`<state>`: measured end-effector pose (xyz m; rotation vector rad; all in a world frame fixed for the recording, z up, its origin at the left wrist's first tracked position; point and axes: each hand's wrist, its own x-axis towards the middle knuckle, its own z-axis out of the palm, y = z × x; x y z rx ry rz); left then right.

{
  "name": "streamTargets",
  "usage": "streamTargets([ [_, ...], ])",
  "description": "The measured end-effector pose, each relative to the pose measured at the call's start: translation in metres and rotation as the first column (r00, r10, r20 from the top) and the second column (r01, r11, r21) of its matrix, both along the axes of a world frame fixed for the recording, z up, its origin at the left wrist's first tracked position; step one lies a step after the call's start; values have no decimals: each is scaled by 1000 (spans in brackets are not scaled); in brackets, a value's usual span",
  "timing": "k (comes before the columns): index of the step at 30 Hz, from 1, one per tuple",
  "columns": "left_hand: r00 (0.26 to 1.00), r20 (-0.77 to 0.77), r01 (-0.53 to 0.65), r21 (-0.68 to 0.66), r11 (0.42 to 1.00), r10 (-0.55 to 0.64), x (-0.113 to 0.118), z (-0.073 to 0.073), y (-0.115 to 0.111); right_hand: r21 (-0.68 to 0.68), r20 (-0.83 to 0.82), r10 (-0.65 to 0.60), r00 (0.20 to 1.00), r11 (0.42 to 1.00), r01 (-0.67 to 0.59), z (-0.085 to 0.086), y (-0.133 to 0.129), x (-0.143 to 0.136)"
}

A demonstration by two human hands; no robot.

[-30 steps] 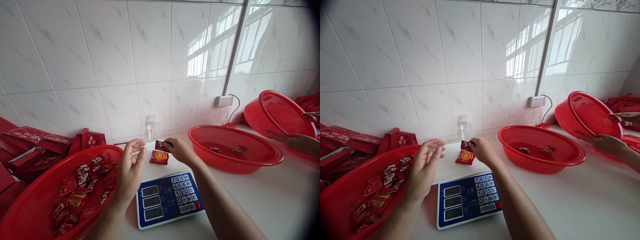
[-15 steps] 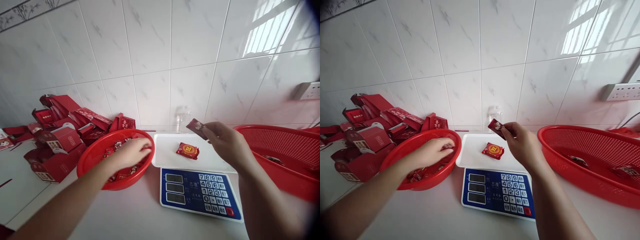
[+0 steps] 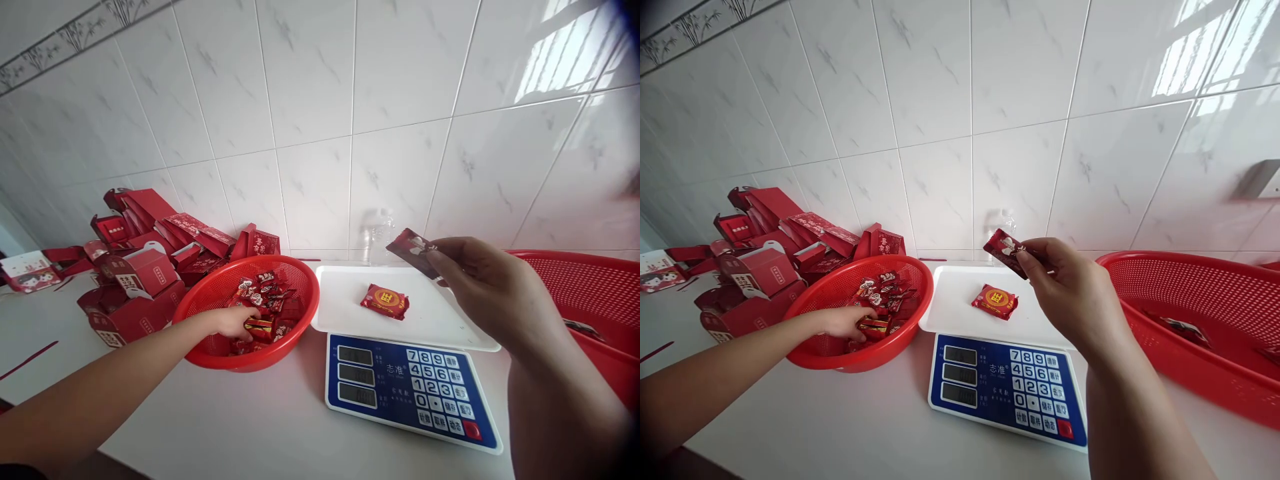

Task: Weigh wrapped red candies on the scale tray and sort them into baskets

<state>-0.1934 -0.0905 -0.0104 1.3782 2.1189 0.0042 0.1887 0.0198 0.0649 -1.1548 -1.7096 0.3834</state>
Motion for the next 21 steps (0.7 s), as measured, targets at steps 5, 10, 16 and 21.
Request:
streamTargets([
  [5,986,169,-36,123,992,14,7,6,8,21,-25,27,999,999,-27,-1,1,0],
  [10,970,241,-83,280,956,13,3,21,13,19,2,20,1000,1000,-20,-1,0,0],
  [16,996,78,-65,297,953,44,-10,18,14,-15,-25,32,999,999,-32,0,-2,-3],
  [21,989,-112,-73,190,979,95,-16,-7,13,-44,20,66,998,997,-65,1,-4,-4],
])
